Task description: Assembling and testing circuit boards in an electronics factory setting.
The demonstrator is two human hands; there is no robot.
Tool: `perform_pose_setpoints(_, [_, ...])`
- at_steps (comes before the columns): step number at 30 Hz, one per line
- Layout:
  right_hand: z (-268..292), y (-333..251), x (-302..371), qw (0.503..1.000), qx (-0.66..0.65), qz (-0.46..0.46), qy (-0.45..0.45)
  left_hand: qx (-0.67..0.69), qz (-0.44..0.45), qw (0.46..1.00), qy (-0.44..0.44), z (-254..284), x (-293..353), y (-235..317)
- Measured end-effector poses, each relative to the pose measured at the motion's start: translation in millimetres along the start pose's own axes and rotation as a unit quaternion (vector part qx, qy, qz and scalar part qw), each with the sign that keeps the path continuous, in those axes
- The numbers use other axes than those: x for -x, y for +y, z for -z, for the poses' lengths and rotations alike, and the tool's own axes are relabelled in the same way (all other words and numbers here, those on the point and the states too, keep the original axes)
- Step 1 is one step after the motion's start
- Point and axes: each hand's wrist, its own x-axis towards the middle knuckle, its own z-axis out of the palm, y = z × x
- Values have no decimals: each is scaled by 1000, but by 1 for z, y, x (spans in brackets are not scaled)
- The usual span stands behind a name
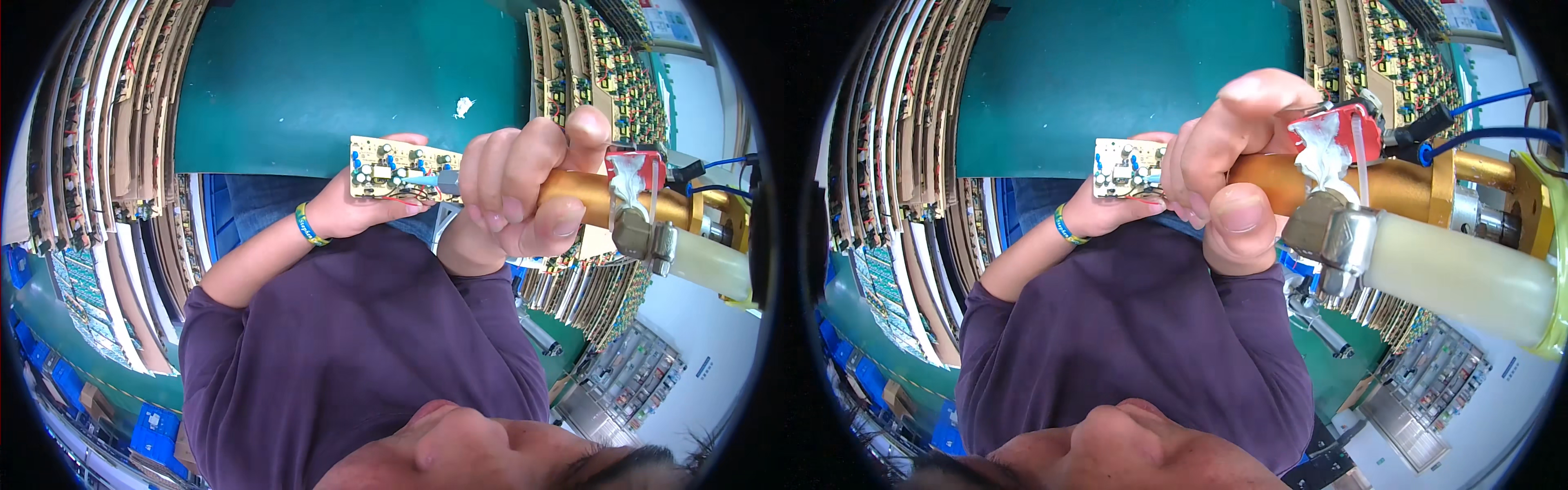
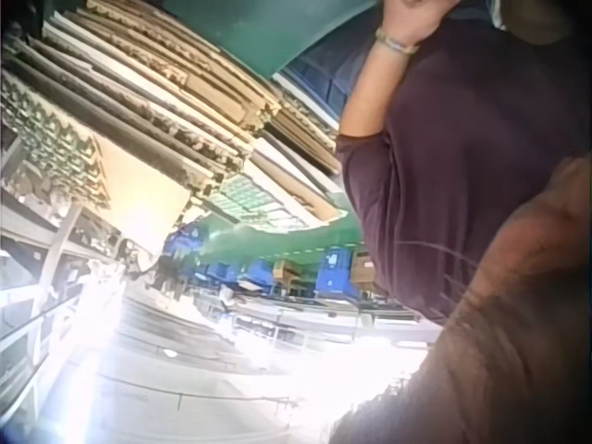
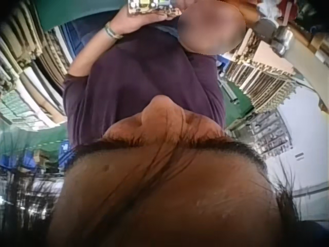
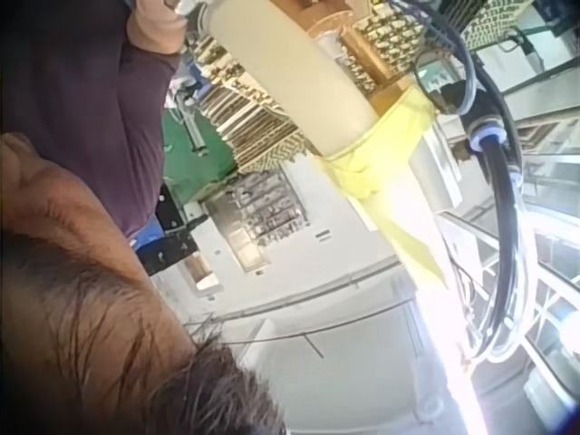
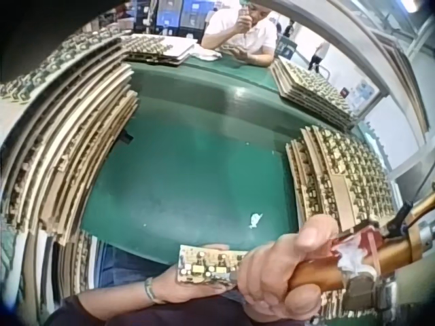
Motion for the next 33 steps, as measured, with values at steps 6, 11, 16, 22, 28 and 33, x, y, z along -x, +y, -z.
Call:
perform_pose_setpoints(6, [-6, -1, -5, 1000, -14, 3, 4, -22, 0, 1000, 8, -1, 0, 0])
perform_pose_setpoints(11, [-7, 5, -5, 999, -21, 8, -27, -67, 10, 997, 26, -1, 1, 3])
perform_pose_setpoints(16, [-9, 4, -4, 999, -16, 5, -30, -96, 7, 995, 16, -2, -2, 6])
perform_pose_setpoints(22, [-6, 9, -6, 999, -19, 21, -38, -87, 10, 996, 20, -3, -2, 5])
perform_pose_setpoints(28, [-7, 7, -4, 999, -25, 21, -35, -108, 2, 994, 19, 0, -2, 0])
perform_pose_setpoints(33, [-7, 5, -6, 999, -19, 3, -39, -82, 4, 996, 19, 1, -2, -3])
